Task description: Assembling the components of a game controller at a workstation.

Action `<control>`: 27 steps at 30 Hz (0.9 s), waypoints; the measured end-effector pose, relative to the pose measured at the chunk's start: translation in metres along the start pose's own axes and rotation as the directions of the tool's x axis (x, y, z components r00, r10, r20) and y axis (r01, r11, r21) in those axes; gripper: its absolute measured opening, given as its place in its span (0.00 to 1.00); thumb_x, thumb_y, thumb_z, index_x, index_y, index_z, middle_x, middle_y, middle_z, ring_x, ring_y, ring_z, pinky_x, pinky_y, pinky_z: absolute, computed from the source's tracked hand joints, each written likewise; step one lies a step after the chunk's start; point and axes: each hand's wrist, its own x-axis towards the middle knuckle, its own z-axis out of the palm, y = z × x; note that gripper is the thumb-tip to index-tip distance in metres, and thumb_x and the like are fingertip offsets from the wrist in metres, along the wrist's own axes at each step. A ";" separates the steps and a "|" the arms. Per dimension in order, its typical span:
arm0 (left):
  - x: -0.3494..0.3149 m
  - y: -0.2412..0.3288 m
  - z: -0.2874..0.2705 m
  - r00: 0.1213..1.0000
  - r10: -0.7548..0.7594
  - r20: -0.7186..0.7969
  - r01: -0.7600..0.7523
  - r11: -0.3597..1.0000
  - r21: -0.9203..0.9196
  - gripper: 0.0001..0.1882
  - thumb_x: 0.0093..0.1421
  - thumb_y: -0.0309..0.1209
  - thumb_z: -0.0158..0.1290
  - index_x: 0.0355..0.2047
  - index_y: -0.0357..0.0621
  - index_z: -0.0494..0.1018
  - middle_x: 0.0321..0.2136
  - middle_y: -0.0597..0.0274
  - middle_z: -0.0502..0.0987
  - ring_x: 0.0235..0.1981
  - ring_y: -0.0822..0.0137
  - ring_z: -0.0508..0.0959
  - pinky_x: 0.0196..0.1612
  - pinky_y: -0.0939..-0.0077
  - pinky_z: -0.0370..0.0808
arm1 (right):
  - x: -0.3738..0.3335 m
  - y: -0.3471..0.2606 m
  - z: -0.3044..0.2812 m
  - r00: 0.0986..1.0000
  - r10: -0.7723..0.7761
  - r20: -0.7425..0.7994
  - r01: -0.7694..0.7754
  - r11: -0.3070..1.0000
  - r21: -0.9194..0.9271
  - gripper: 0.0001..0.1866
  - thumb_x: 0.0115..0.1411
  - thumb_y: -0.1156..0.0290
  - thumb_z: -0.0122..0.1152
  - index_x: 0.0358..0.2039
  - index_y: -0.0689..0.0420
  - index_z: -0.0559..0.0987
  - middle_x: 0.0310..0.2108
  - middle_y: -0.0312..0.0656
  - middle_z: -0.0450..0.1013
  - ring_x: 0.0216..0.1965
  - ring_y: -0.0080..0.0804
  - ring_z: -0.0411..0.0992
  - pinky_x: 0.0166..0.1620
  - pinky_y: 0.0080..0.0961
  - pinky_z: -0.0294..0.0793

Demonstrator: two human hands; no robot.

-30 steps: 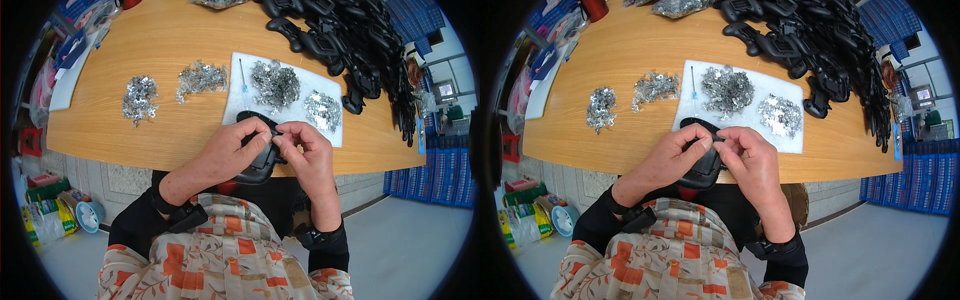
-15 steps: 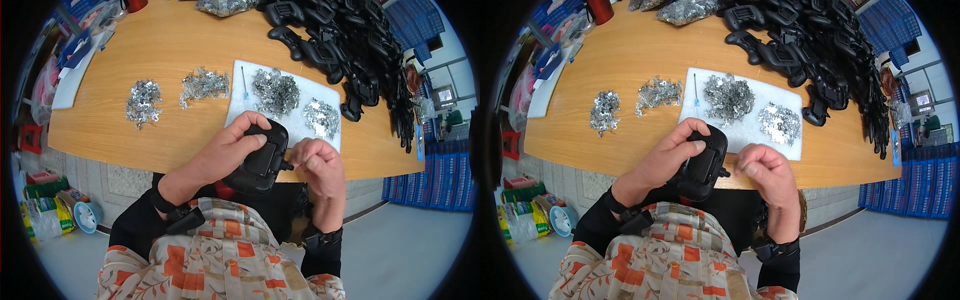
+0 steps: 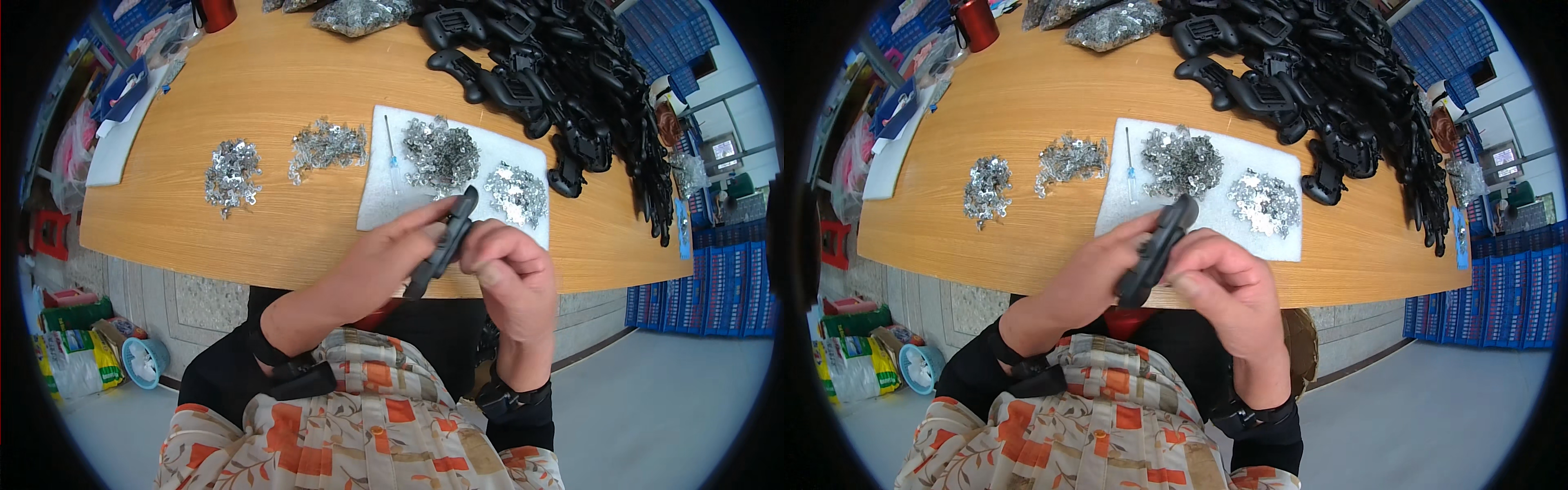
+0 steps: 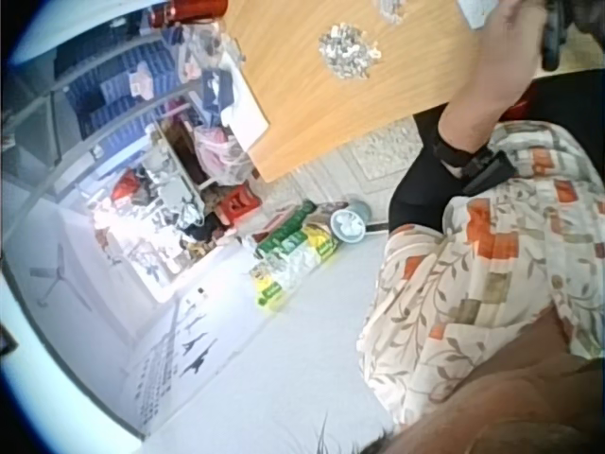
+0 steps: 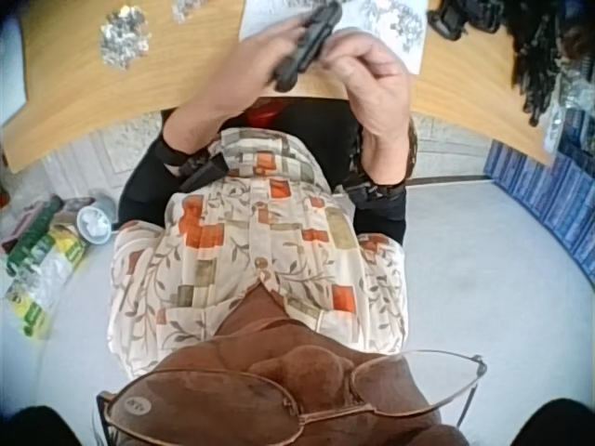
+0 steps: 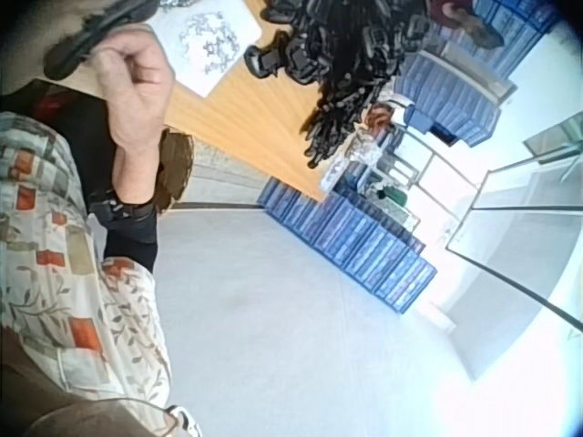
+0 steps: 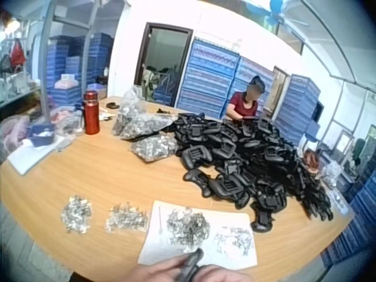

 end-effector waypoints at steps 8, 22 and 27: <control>-0.003 0.000 -0.024 0.963 -0.080 0.259 0.200 0.855 -0.478 0.30 0.71 0.39 0.41 0.68 0.35 0.59 0.58 0.50 0.73 0.60 0.59 0.74 0.56 0.63 0.75 | 0.002 0.011 -0.006 0.987 0.065 -0.145 -0.053 0.995 0.090 0.06 0.69 0.75 0.58 0.41 0.64 0.78 0.36 0.39 0.75 0.40 0.26 0.76 0.50 0.31 0.80; -0.005 -0.010 -0.031 0.979 -0.205 -0.001 0.196 0.937 -0.291 0.26 0.69 0.33 0.43 0.64 0.30 0.62 0.57 0.44 0.74 0.58 0.54 0.77 0.58 0.52 0.77 | -0.002 0.029 -0.004 0.953 -0.063 -0.296 -0.106 0.845 -0.524 0.02 0.66 0.79 0.61 0.37 0.65 0.80 0.36 0.38 0.76 0.38 0.24 0.80 0.41 0.19 0.76; -0.006 -0.008 -0.019 0.976 -0.215 -0.026 0.210 0.970 -0.121 0.24 0.68 0.30 0.40 0.62 0.33 0.63 0.51 0.50 0.76 0.50 0.60 0.81 0.53 0.61 0.79 | 0.004 0.029 0.004 0.964 -0.141 -0.226 -0.072 0.677 -0.732 0.01 0.63 0.81 0.64 0.36 0.64 0.80 0.34 0.41 0.75 0.28 0.26 0.81 0.32 0.20 0.78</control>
